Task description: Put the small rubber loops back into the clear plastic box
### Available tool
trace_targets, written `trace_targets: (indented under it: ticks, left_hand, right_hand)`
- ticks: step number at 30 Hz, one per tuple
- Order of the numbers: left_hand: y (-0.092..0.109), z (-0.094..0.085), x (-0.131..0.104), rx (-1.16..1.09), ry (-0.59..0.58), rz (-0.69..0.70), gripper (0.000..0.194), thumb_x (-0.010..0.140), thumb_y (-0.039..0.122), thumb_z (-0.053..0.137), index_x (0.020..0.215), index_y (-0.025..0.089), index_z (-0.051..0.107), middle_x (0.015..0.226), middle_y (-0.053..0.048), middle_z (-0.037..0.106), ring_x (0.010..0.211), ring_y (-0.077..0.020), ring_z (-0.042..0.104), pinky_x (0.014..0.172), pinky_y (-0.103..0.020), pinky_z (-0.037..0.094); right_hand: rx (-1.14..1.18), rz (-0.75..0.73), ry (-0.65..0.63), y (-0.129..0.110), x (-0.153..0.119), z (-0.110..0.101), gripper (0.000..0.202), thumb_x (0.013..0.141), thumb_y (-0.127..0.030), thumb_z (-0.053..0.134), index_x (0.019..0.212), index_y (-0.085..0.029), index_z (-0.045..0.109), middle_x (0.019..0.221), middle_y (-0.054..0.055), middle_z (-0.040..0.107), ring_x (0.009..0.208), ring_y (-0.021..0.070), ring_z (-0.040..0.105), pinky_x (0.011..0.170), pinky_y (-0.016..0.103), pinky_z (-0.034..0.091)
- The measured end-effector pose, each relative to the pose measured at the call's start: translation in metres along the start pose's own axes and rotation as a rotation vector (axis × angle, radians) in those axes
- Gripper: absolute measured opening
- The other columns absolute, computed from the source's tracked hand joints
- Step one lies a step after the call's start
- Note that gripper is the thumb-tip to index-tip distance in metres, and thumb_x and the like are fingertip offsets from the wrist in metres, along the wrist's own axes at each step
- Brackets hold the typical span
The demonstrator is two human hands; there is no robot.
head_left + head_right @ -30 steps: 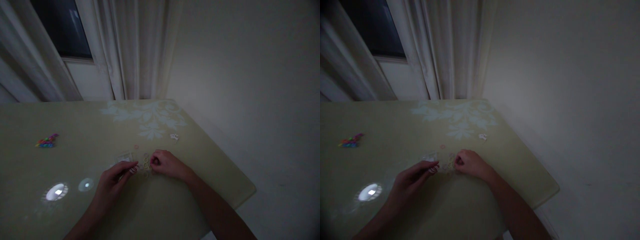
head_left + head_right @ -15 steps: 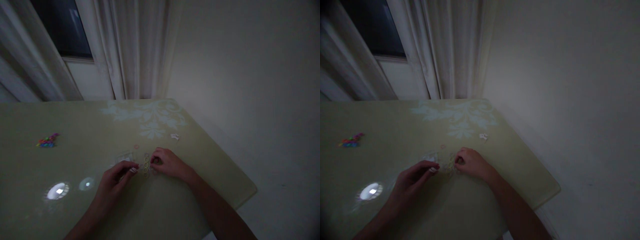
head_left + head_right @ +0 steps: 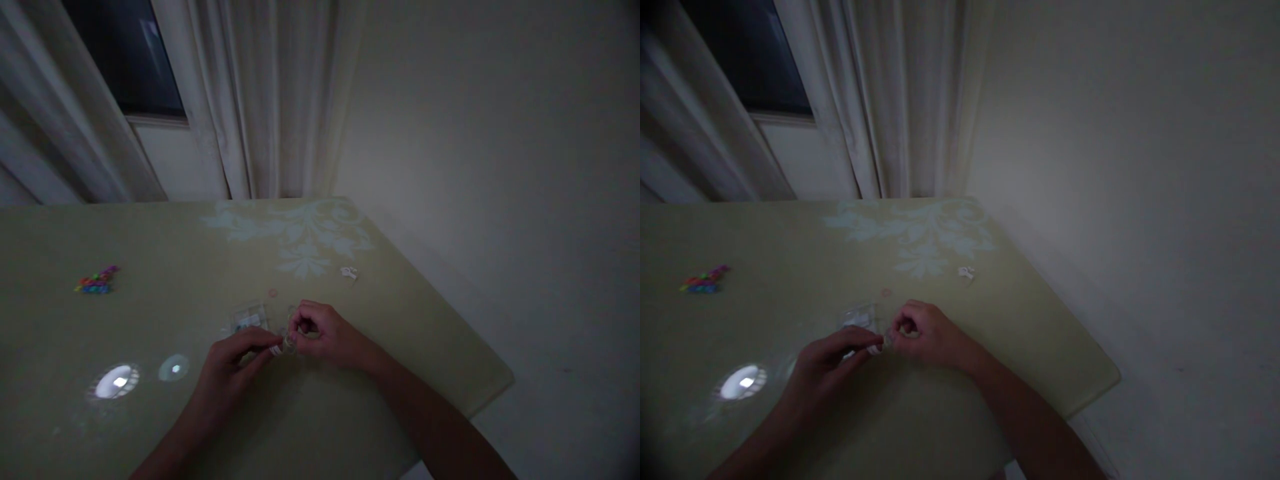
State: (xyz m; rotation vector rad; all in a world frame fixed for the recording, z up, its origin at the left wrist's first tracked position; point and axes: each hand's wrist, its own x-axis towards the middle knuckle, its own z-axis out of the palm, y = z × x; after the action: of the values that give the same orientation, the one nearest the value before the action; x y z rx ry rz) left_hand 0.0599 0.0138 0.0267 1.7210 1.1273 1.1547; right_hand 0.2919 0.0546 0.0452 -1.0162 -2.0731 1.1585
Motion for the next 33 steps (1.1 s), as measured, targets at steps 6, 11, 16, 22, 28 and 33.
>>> trace_targets:
  ticks: [6, 11, 16, 22, 28, 33]
  left_hand:
    - [-0.002, 0.0, -0.003, -0.01, -0.011, 0.027, 0.016, 0.091, 0.025, 0.072, 0.098, 0.028, 0.086, 0.09, -0.003, 0.085, 0.08, -0.0201, 0.079, 0.072, -0.025, 0.061]
    - [-0.007, 0.0, -0.003, 0.012, -0.001, 0.061, 0.013, 0.091, 0.023, 0.073, 0.097, 0.026, 0.084, 0.088, -0.002, 0.083, 0.077, -0.0181, 0.078, 0.07, -0.023, 0.06]
    - [-0.01, 0.001, -0.003, 0.01, -0.009, 0.09, 0.011, 0.092, 0.023, 0.074, 0.097, 0.026, 0.084, 0.088, -0.002, 0.083, 0.078, -0.0174, 0.078, 0.07, -0.023, 0.06]
    - [-0.008, -0.002, -0.001, 0.042, 0.026, 0.14, 0.011, 0.092, 0.023, 0.072, 0.094, 0.025, 0.083, 0.085, -0.001, 0.082, 0.075, -0.0165, 0.077, 0.068, -0.021, 0.06]
    - [-0.016, -0.025, 0.01, 0.129, 0.215, 0.086, 0.007, 0.089, 0.03, 0.076, 0.091, 0.025, 0.081, 0.086, -0.001, 0.08, 0.078, -0.017, 0.076, 0.072, -0.022, 0.06]
    - [-0.029, -0.035, 0.012, 0.135, 0.263, 0.038, 0.013, 0.089, 0.037, 0.078, 0.093, 0.026, 0.082, 0.088, -0.001, 0.081, 0.08, -0.0179, 0.076, 0.075, -0.024, 0.061]
  right_hand:
    - [0.165, 0.064, -0.023, -0.003, -0.002, 0.016, 0.014, 0.091, -0.031, 0.072, 0.094, -0.017, 0.068, 0.083, -0.002, 0.055, 0.071, 0.0112, 0.047, 0.063, 0.022, 0.037]
    - [0.261, 0.121, -0.007, 0.001, -0.002, 0.02, 0.013, 0.09, -0.029, 0.071, 0.093, -0.017, 0.068, 0.079, -0.003, 0.055, 0.069, 0.0106, 0.045, 0.061, 0.022, 0.035]
    - [0.26, 0.101, 0.021, 0.001, -0.002, 0.022, 0.01, 0.088, -0.025, 0.072, 0.092, -0.017, 0.07, 0.08, -0.003, 0.055, 0.069, 0.0106, 0.047, 0.061, 0.022, 0.036]
    - [0.208, 0.046, 0.094, 0.0, -0.001, 0.022, 0.009, 0.087, -0.025, 0.075, 0.088, -0.017, 0.072, 0.079, -0.003, 0.053, 0.069, 0.0102, 0.047, 0.06, 0.022, 0.037]
    - [0.144, 0.06, 0.266, 0.007, 0.006, 0.013, 0.013, 0.087, -0.029, 0.074, 0.087, -0.016, 0.073, 0.074, -0.004, 0.053, 0.065, 0.0099, 0.046, 0.06, 0.023, 0.037]
    - [0.157, 0.085, 0.271, 0.011, 0.008, 0.012, 0.016, 0.087, -0.031, 0.074, 0.088, -0.015, 0.073, 0.072, -0.004, 0.053, 0.062, 0.0093, 0.045, 0.057, 0.023, 0.036]
